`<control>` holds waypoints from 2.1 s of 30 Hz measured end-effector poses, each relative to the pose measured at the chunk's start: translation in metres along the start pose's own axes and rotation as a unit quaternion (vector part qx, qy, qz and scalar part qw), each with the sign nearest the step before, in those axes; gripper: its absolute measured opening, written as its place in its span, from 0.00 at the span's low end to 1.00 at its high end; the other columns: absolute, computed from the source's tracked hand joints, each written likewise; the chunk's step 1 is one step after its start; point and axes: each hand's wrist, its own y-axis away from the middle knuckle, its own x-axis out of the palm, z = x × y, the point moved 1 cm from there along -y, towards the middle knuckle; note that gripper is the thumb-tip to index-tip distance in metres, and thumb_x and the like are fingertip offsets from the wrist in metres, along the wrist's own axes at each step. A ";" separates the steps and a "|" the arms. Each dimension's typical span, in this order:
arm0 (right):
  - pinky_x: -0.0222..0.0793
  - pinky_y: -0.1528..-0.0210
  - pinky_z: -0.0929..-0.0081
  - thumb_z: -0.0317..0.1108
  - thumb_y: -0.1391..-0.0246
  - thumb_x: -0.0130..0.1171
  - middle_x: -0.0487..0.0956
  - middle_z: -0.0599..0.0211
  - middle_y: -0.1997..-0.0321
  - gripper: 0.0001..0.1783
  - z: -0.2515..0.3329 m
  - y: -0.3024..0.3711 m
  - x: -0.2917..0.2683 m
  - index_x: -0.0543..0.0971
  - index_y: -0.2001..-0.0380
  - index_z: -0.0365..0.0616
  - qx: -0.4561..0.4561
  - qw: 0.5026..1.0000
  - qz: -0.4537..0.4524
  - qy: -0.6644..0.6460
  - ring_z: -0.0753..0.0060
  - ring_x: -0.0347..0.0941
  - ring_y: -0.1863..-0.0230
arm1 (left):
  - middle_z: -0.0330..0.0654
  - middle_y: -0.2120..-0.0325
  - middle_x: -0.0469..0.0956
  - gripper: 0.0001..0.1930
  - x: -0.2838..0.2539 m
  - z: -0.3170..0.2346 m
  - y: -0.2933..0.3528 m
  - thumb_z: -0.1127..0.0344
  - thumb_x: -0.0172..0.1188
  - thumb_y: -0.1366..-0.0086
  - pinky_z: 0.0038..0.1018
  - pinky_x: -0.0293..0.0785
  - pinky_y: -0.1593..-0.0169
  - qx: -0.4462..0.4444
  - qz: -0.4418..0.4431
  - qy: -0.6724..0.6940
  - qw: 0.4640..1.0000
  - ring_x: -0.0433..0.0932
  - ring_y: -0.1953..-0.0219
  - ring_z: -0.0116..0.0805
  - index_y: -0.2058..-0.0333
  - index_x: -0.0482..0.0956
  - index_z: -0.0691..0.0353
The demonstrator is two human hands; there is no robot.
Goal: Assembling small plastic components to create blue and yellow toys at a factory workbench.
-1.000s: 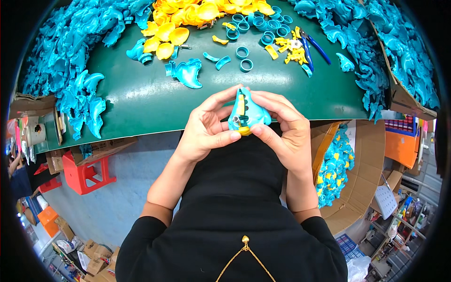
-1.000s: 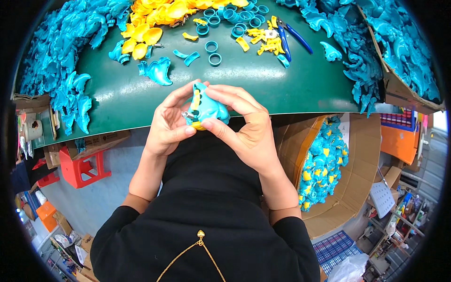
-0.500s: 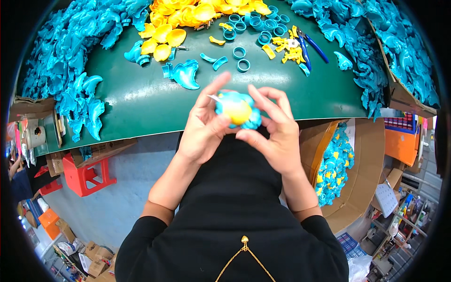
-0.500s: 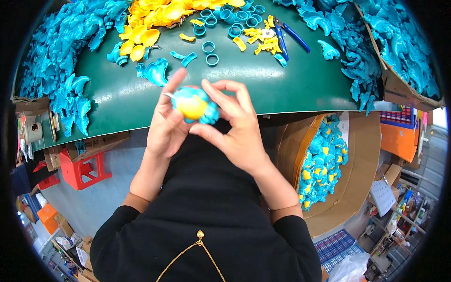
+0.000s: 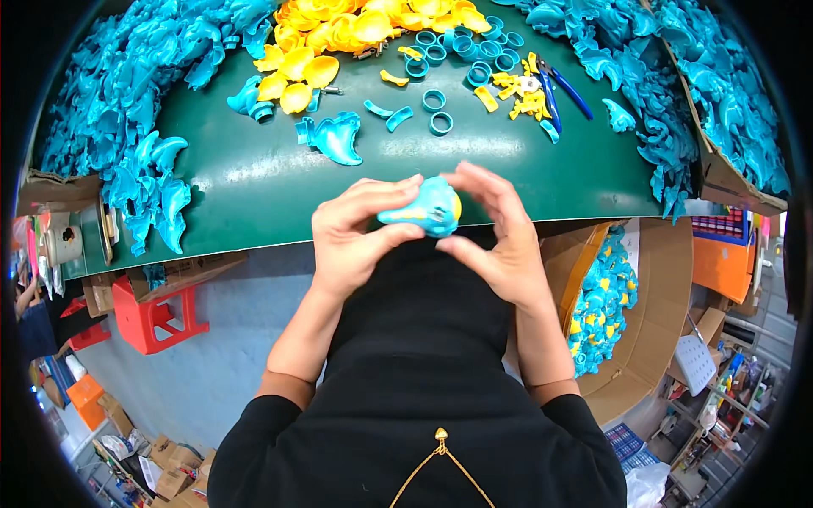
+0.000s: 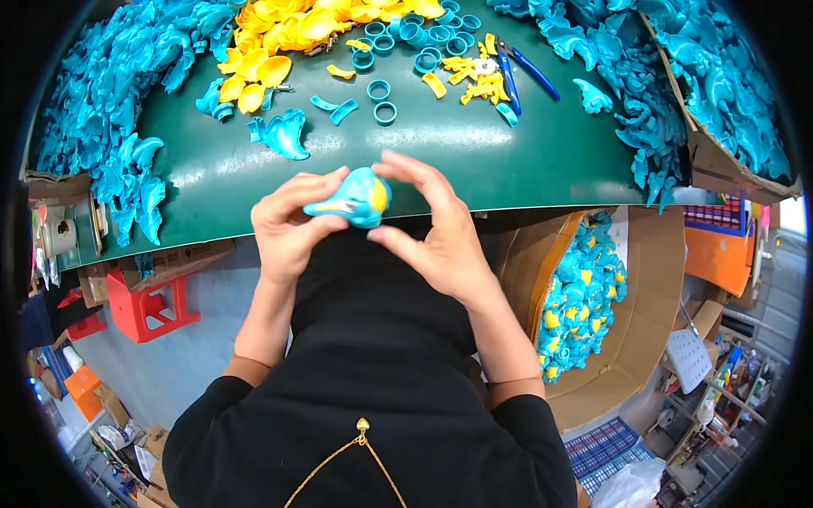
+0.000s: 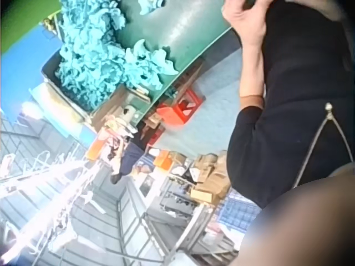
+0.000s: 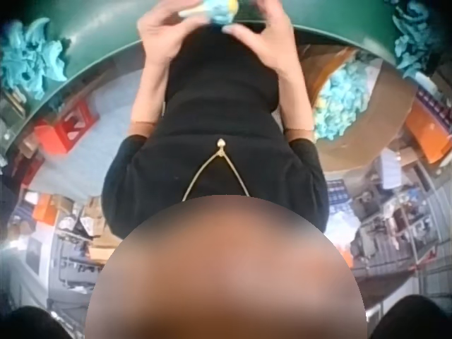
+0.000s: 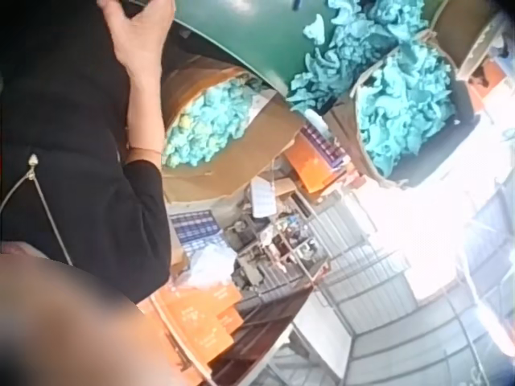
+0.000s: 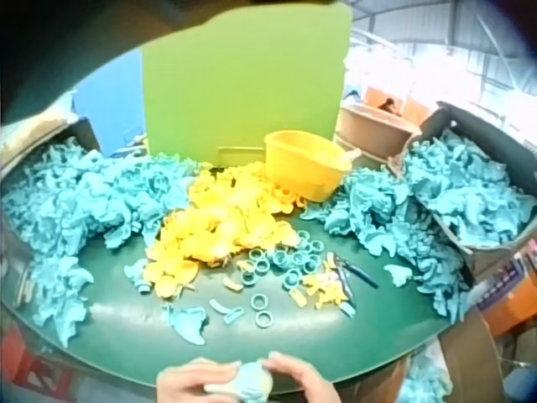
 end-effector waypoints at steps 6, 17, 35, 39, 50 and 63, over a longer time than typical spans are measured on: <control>0.74 0.44 0.66 0.23 0.55 0.73 0.79 0.62 0.46 0.32 0.000 -0.022 -0.027 0.76 0.44 0.41 0.027 0.999 0.013 0.027 0.64 0.77 0.45 | 0.42 0.60 0.77 0.12 0.014 -0.012 -0.032 0.74 0.68 0.42 0.27 0.76 0.51 -0.047 0.009 -0.068 0.997 0.78 0.55 0.32 0.60 0.80 0.67; 0.76 0.55 0.78 0.32 0.50 0.73 0.83 0.66 0.58 0.26 -0.034 -0.129 -0.005 0.78 0.47 0.42 -0.043 0.995 -0.043 0.083 0.77 0.79 0.57 | 0.41 0.75 0.75 0.09 0.004 0.010 -0.025 0.69 0.69 0.44 0.34 0.69 0.64 0.072 0.030 -0.355 0.932 0.72 0.69 0.41 0.75 0.77 0.63; 0.69 0.53 0.79 0.27 0.40 0.60 0.78 0.72 0.60 0.09 -0.025 0.055 -0.205 0.76 0.56 0.39 0.077 0.951 -0.203 0.219 0.79 0.72 0.58 | 0.55 0.30 0.56 0.36 -0.318 -0.050 0.023 0.32 0.45 0.32 0.50 0.49 0.30 -0.109 -0.430 -0.674 0.590 0.54 0.30 0.61 0.32 0.63 0.44; 0.70 0.45 0.52 0.43 0.53 0.70 0.81 0.46 0.52 0.25 -0.063 0.146 -0.263 0.79 0.53 0.41 0.421 0.697 -0.132 0.566 0.43 0.77 0.50 | 0.58 0.32 0.59 0.38 -0.296 -0.040 0.004 0.32 0.49 0.33 0.50 0.52 0.31 -0.107 -0.387 -0.678 0.616 0.56 0.30 0.59 0.32 0.63 0.46; 0.71 0.52 0.70 0.29 0.45 0.66 0.76 0.63 0.54 0.19 -0.005 -0.035 -0.011 0.79 0.49 0.44 -0.077 0.939 -0.077 0.326 0.65 0.73 0.56 | 0.53 0.37 0.67 0.36 -0.201 -0.017 -0.055 0.41 0.60 0.35 0.44 0.52 0.31 -0.004 -0.238 -0.611 0.755 0.62 0.34 0.53 0.34 0.65 0.55; 0.68 0.52 0.65 0.31 0.46 0.66 0.78 0.63 0.63 0.06 -0.024 -0.108 -0.008 0.84 0.64 0.44 -0.158 0.907 -0.145 0.362 0.58 0.73 0.57 | 0.40 0.53 0.76 0.19 -0.062 -0.010 -0.031 0.73 0.65 0.47 0.41 0.68 0.43 0.108 0.027 -0.657 0.745 0.69 0.45 0.49 0.53 0.78 0.59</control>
